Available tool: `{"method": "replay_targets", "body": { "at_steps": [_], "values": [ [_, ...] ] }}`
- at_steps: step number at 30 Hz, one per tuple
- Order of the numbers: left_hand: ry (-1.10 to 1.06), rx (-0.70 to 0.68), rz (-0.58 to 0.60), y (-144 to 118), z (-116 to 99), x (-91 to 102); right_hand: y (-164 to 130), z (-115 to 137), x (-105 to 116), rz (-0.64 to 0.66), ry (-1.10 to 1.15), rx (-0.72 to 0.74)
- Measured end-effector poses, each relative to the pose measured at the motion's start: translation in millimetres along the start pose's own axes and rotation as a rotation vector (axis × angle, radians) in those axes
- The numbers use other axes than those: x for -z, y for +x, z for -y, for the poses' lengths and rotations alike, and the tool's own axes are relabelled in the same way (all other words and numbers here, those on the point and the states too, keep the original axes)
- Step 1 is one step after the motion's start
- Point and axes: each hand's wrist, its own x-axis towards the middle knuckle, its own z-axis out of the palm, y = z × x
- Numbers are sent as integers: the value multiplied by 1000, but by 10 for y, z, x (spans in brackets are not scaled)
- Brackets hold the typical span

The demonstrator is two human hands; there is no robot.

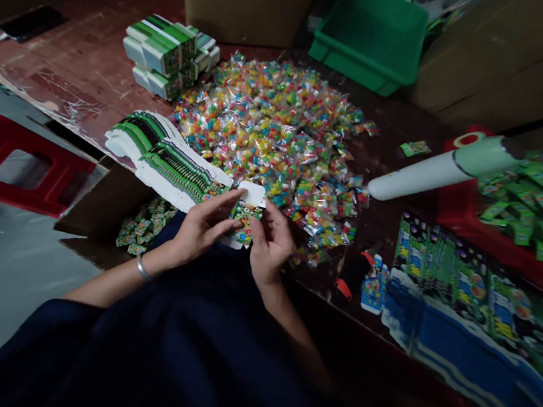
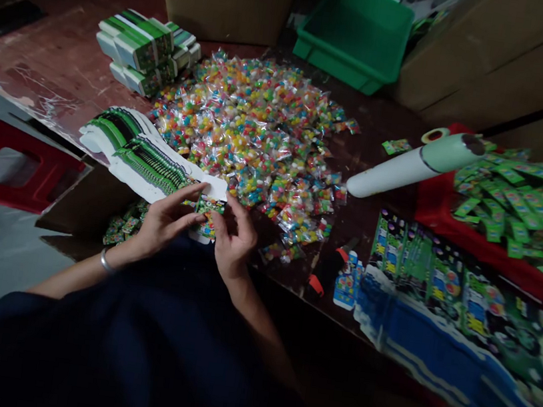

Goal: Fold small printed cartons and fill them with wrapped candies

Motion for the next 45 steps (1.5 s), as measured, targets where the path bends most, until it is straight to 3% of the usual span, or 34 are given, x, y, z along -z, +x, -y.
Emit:
{"method": "replay_targets", "body": {
  "at_steps": [4, 7, 13, 17, 20, 23, 27, 30, 35, 39, 42, 45],
  "values": [
    [2, 43, 180, 50, -52, 92, 25, -12, 55, 35, -63, 69],
    [-22, 78, 244, 68, -102, 102, 82, 47, 75, 75, -53, 106],
    [-121, 97, 106, 51, -151, 58, 179, 171, 24, 54, 152, 15],
    [-128, 129, 146, 33, -177, 82, 286, 262, 88, 197, 187, 4],
    [-35, 60, 153, 32, -203, 116, 379, 331, 177, 316, 209, -142],
    [62, 27, 202, 32, -229, 145, 448, 358, 242, 347, 209, -267],
    [150, 8, 271, 28, -269, 162, 499, 338, 276, 358, 187, -276],
    [172, -4, 292, 28, -291, 157, 504, 351, 292, 363, 159, -200],
    [52, 57, 246, 17, -251, 123, 435, 432, 329, 366, 51, 44],
    [29, 101, 221, 16, -196, 93, 372, 439, 421, 432, -12, 86],
    [-16, 126, 139, 70, -187, 112, 376, 384, 680, 431, -66, 15],
    [-42, 146, -9, 162, -159, 181, 338, 272, 1084, 224, -304, -37]
  ]
}}
